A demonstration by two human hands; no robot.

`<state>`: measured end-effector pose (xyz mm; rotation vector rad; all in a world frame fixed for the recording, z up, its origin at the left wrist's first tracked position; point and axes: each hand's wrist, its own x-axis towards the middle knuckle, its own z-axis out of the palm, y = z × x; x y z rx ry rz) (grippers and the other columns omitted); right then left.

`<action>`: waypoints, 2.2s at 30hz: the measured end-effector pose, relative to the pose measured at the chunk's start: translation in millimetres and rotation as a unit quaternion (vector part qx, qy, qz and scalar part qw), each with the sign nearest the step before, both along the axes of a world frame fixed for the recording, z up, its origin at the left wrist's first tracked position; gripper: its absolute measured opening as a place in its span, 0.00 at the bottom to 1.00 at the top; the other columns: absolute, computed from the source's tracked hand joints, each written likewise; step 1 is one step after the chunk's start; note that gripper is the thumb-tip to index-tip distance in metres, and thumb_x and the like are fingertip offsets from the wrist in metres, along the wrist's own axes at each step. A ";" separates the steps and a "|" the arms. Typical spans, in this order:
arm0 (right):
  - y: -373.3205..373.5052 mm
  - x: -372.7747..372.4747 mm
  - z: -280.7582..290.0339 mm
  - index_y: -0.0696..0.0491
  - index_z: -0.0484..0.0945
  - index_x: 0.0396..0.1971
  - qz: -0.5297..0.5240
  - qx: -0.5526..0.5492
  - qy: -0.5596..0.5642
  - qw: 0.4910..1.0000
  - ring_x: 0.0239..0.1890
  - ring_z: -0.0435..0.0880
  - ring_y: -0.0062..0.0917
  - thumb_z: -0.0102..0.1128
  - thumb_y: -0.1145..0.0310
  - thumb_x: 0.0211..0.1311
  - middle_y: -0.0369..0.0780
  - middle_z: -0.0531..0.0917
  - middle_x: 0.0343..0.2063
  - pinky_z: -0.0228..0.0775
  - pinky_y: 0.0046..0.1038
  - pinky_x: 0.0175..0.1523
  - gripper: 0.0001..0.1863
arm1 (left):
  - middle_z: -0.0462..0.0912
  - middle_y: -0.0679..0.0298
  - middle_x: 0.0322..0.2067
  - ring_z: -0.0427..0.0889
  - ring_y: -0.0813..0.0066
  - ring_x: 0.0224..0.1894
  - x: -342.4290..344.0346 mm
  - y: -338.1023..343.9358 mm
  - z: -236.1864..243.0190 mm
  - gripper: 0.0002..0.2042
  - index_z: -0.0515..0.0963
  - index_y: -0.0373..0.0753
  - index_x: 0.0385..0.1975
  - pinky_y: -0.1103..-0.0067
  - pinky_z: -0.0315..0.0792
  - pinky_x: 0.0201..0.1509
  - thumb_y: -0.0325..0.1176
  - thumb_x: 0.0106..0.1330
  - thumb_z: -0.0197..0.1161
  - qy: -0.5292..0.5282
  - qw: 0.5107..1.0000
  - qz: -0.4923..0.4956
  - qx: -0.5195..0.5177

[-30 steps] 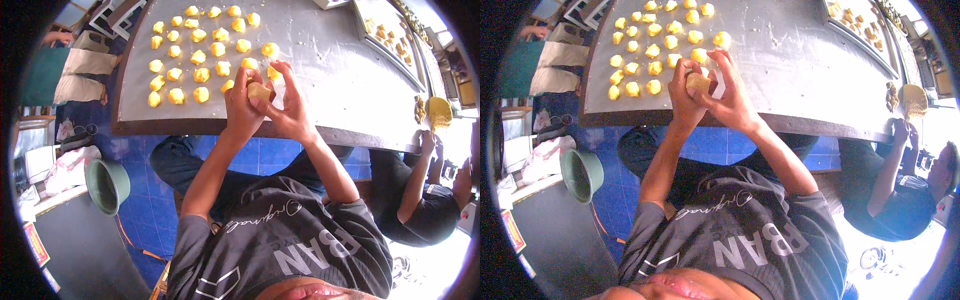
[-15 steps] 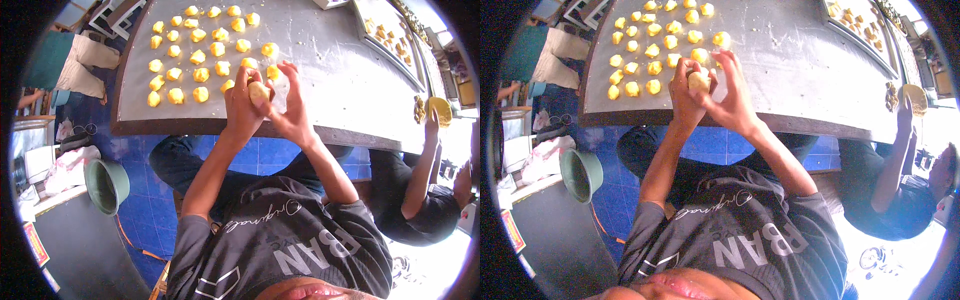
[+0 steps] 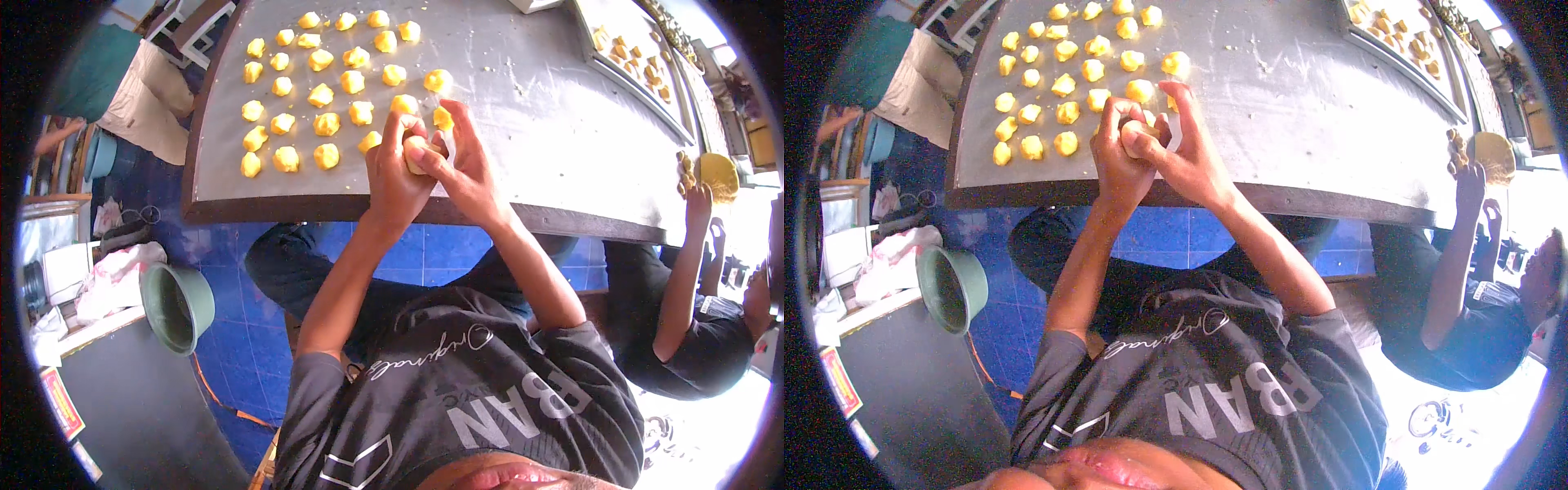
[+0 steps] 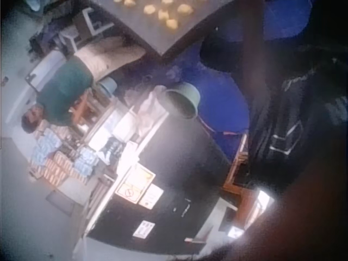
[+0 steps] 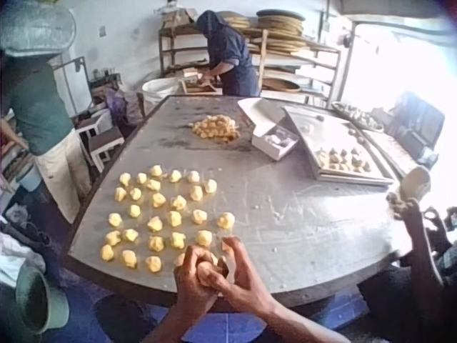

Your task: The person shapes small pieces of yellow dough by hand on a metal table, rolling them into balls and arranging them in a grid.

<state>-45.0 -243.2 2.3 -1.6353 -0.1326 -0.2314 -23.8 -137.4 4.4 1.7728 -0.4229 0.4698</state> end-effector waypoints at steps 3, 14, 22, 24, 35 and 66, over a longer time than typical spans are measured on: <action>0.3 2.5 -2.3 0.60 0.57 0.55 0.013 0.027 -0.010 1.000 0.60 0.60 0.33 0.66 0.59 0.49 0.48 0.63 0.53 0.51 0.30 0.62 0.38 | 0.72 0.63 0.18 0.73 0.76 0.21 1.4 -0.3 0.8 0.16 0.63 0.39 0.27 0.76 0.68 0.24 0.27 0.49 0.68 -0.008 1.000 0.000 0.010; -15.5 -4.8 9.3 0.59 0.52 0.60 0.046 0.085 0.002 0.995 0.40 0.70 0.16 0.62 0.63 0.55 0.41 0.64 0.51 0.63 0.24 0.50 0.37 | 0.65 0.70 0.25 0.70 0.86 0.28 -1.3 -1.1 4.3 0.20 0.62 0.41 0.31 0.86 0.67 0.31 0.22 0.45 0.68 0.115 0.976 -0.158 -0.091; -19.6 -7.7 19.3 0.55 0.49 0.62 0.104 0.100 0.150 0.978 0.28 0.66 0.11 0.63 0.58 0.54 0.43 0.68 0.46 0.63 0.17 0.41 0.42 | 0.65 0.69 0.23 0.70 0.84 0.26 1.0 -0.6 0.0 0.18 0.62 0.40 0.28 0.85 0.67 0.31 0.21 0.45 0.67 0.119 0.976 -0.177 -0.050; -21.9 -7.8 23.3 0.54 0.49 0.63 0.094 0.049 0.160 0.981 0.38 0.70 0.16 0.61 0.58 0.56 0.43 0.66 0.51 0.62 0.20 0.48 0.40 | 0.66 0.69 0.23 0.69 0.83 0.25 1.4 -3.8 0.8 0.18 0.62 0.40 0.27 0.84 0.67 0.29 0.22 0.44 0.68 0.111 0.980 -0.163 -0.037; -131.4 -12.0 12.6 0.54 0.58 0.58 -0.090 0.339 -0.106 0.930 0.61 0.57 0.30 0.44 0.59 0.66 0.38 0.62 0.57 0.47 0.35 0.65 0.24 | 0.77 0.54 0.32 0.78 0.51 0.36 25.7 -57.0 49.1 0.18 0.64 0.37 0.35 0.63 0.71 0.38 0.43 0.54 0.59 0.026 0.896 -0.197 0.397; -175.1 -35.2 -15.2 0.54 0.64 0.55 -0.215 0.276 -0.054 0.935 0.60 0.60 0.32 0.59 0.78 0.52 0.41 0.63 0.57 0.59 0.32 0.60 0.27 | 0.77 0.61 0.39 0.75 0.62 0.43 80.2 -77.3 33.5 0.13 0.77 0.40 0.39 0.71 0.70 0.49 0.31 0.53 0.62 -0.107 0.845 -0.349 0.391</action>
